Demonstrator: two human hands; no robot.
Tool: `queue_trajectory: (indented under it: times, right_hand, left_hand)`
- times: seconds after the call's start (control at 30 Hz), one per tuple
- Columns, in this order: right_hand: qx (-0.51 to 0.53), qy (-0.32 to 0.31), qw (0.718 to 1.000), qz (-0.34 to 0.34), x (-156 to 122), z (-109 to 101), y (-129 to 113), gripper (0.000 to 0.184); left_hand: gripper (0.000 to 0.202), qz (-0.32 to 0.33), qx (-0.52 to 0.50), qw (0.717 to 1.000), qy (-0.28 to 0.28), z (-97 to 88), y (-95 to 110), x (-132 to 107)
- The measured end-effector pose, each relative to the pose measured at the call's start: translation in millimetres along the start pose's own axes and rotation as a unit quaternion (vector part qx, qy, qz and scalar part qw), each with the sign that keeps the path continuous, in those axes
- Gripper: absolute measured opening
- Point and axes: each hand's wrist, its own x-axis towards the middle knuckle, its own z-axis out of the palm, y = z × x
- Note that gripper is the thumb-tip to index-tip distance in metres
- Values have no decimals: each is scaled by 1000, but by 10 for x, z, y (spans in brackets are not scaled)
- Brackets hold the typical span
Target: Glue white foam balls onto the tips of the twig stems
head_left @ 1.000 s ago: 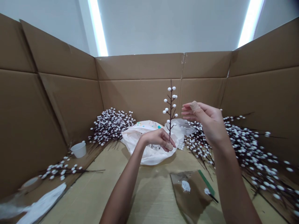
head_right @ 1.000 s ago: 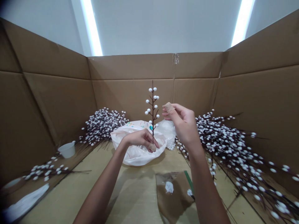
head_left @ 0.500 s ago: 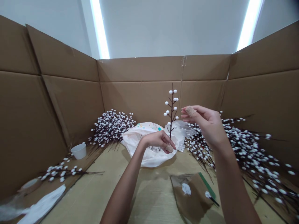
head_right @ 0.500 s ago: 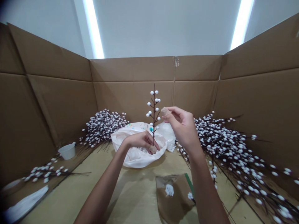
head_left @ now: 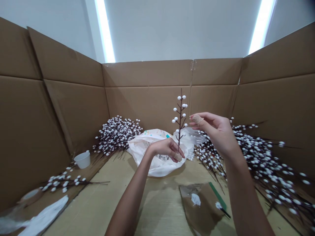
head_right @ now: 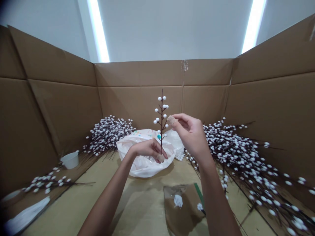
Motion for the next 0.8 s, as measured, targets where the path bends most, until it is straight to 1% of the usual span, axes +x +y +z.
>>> queue_trajectory:
  times: [0.3, 0.43, 0.5, 0.6, 0.7, 0.77, 0.8]
  right_hand:
    - [-16, -13, 1000, 7, -12, 12, -29, 25]
    - [-29, -28, 999, 6, -17, -2, -23, 25]
    - [-31, -26, 999, -2, -39, -7, -45, 24]
    - [4, -6, 1000, -28, -107, -17, -172, 23]
    - [70, 8, 996, -63, -193, -87, -394, 31]
    - [102, -33, 989, -102, -268, -208, -518, 43]
    - [85, -53, 988, -120, -323, -294, -549, 45]
  left_hand:
    - [34, 5, -4, 1000, -2, -12, -12, 2]
    - [36, -2, -2, 1000, 5, -7, -8, 9]
    - [37, -4, 1, 1000, 4, -1, -5, 12]
    - [37, 0, 7, 1000, 1, 4, 8, 7]
    - [33, 10, 23, 1000, 3, -1, 34, -10]
    - [30, 25, 31, 999, 4, -5, 50, -18]
    - [29, 33, 31, 999, 5, -6, 56, -18]
